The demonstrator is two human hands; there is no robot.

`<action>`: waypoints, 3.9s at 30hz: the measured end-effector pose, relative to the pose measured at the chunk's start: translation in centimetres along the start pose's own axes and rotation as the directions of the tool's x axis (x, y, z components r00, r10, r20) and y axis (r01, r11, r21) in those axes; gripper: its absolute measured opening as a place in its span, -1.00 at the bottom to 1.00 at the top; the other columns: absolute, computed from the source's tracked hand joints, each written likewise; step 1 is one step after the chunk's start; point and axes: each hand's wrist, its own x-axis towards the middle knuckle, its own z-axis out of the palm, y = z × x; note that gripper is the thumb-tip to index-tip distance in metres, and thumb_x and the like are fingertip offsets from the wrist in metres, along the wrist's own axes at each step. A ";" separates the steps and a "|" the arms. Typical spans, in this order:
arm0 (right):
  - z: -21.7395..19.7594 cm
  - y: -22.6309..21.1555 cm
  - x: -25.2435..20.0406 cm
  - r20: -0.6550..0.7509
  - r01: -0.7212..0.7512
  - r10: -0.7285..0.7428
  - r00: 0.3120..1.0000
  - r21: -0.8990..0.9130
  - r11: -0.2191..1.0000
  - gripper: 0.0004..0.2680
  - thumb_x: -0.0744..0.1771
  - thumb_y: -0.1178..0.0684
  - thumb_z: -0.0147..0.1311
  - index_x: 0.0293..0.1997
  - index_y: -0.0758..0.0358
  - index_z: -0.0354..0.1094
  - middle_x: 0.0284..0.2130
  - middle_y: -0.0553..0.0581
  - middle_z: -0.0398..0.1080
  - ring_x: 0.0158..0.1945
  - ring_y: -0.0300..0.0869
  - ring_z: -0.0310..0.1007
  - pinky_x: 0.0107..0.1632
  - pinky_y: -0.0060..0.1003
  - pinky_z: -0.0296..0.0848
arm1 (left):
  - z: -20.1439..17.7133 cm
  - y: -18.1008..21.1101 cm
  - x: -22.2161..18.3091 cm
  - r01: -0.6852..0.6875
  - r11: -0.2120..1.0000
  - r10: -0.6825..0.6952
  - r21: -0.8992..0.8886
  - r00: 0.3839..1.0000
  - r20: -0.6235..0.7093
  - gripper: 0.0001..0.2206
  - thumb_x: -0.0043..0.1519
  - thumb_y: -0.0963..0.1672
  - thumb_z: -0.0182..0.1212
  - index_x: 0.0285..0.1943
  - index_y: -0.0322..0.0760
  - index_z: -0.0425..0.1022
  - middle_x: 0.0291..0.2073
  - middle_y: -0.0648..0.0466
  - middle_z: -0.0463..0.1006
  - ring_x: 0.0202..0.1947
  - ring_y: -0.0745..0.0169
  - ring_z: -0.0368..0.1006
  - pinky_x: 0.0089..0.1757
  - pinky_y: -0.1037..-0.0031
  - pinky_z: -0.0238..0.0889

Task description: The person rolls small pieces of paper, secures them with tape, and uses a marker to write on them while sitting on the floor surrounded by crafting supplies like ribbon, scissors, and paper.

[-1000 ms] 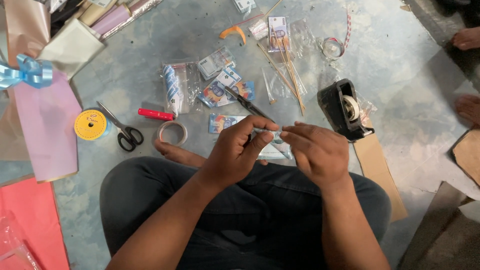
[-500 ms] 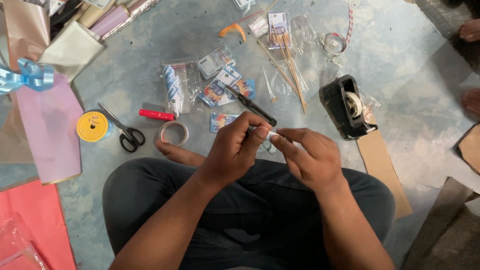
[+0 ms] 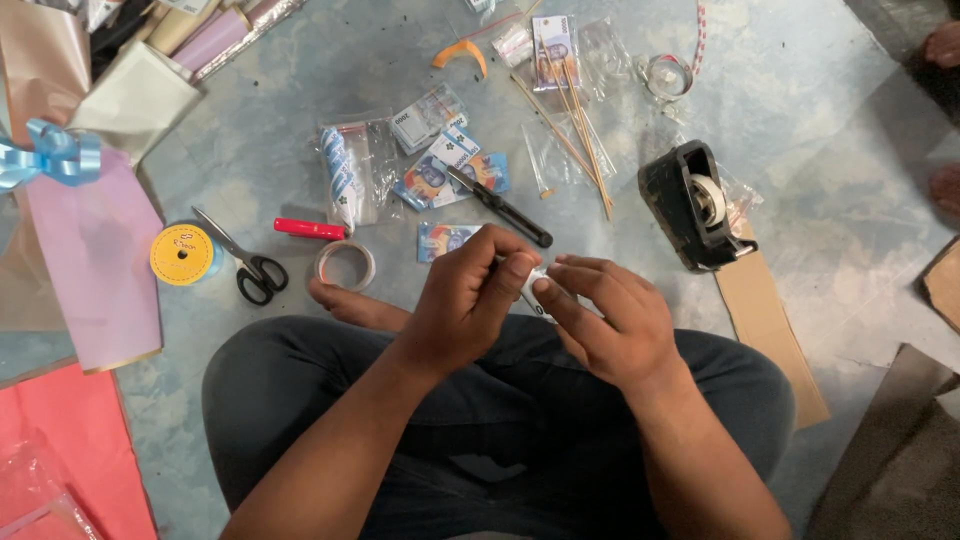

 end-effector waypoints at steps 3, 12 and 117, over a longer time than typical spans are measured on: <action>-0.3 -0.9 0.4 0.055 -0.351 0.347 0.936 0.128 0.927 -0.80 0.30 0.26 0.11 -0.04 0.17 0.58 -0.23 0.10 0.52 -0.40 -0.08 0.54 -0.36 -0.25 0.50 | 0.1 -0.9 -0.8 -0.038 0.999 0.038 -0.020 0.999 -0.022 -0.81 0.44 -0.11 0.04 -0.09 -0.30 0.52 -0.66 0.02 0.45 -0.59 0.28 0.44 -0.46 0.46 0.38; -0.1 -0.9 0.9 -0.012 -0.352 0.370 0.929 0.277 0.894 -0.92 0.32 0.23 0.20 -0.15 0.34 0.54 -0.34 0.17 0.57 -0.39 -0.07 0.62 -0.32 -0.26 0.58 | 0.0 -1.1 -1.3 -0.023 0.994 0.024 -0.105 1.000 0.014 -0.78 0.44 -0.09 0.01 -0.04 -0.33 0.52 -0.60 -0.02 0.47 -0.50 0.28 0.44 -0.41 0.43 0.38; -17.2 -16.4 12.6 0.844 -0.532 0.397 0.362 -0.163 0.831 -0.86 0.26 -0.16 0.29 -0.24 -0.15 0.43 -0.55 -0.31 0.60 -0.54 -0.45 0.52 -0.76 -0.43 0.53 | -0.6 19.3 -11.7 -0.128 0.990 0.138 -0.051 0.927 0.349 -0.79 0.34 -0.03 0.16 -0.05 -0.21 0.37 -0.22 0.14 0.49 -0.22 0.33 0.42 -0.10 0.48 0.30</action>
